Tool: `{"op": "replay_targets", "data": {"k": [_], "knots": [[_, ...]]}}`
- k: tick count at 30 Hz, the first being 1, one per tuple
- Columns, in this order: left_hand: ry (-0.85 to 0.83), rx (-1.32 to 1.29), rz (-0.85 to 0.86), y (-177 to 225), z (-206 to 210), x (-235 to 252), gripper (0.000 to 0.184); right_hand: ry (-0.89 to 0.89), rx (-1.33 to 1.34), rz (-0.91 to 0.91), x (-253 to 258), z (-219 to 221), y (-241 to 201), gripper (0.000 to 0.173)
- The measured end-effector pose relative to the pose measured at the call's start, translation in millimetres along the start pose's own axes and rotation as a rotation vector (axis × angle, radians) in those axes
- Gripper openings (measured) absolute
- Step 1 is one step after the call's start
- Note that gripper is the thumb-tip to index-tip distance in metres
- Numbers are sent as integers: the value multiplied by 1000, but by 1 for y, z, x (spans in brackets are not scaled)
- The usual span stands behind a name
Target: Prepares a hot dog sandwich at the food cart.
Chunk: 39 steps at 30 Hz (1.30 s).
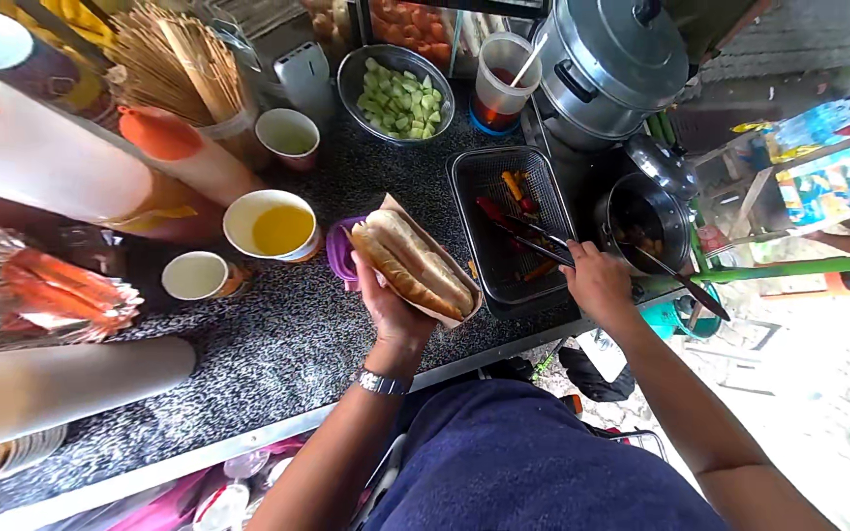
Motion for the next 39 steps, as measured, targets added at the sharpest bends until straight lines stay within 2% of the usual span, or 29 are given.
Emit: {"op": "replay_targets", "data": {"k": [5,8,11,13,16,18,22,26,31,36,39], "knots": [[22,56,5,-6,-1,7,79,27,112,-19,-6,-14,16,48],[31,138,17,-10,-1,12,80,-55,374,-62,-3,-18,43,47],[-36,191,52,-11,6,17,79,-61,602,-126,-13,-51,51,41],[-65,210,63,-12,13,17,79,-44,662,-240,-26,-79,41,39],[-111,233,96,-12,26,15,77,48,520,-456,-43,-113,18,46],[-127,242,118,-12,32,11,77,119,366,-533,-54,-126,2,50],[-171,205,175,-12,40,6,76,281,126,-583,-78,-140,-20,56],[-162,80,168,-18,41,4,77,436,69,-591,-98,-152,-25,54],[-111,5,149,-22,33,0,77,472,30,-636,-95,-120,-41,43],[-66,-106,85,-19,21,-5,83,503,143,-538,-89,-133,-19,50],[-9,-117,104,-2,1,-19,81,390,237,-390,-49,-102,4,64]]}}
Point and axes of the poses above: each hand's wrist, its own x-axis towards the middle knuckle, its own z-axis out of the palm, y = z × x, the point moved 9 cm from there along x, towards the middle knuckle, and after that the axes turned 4 degrees about -z, right-handed, at the moved point
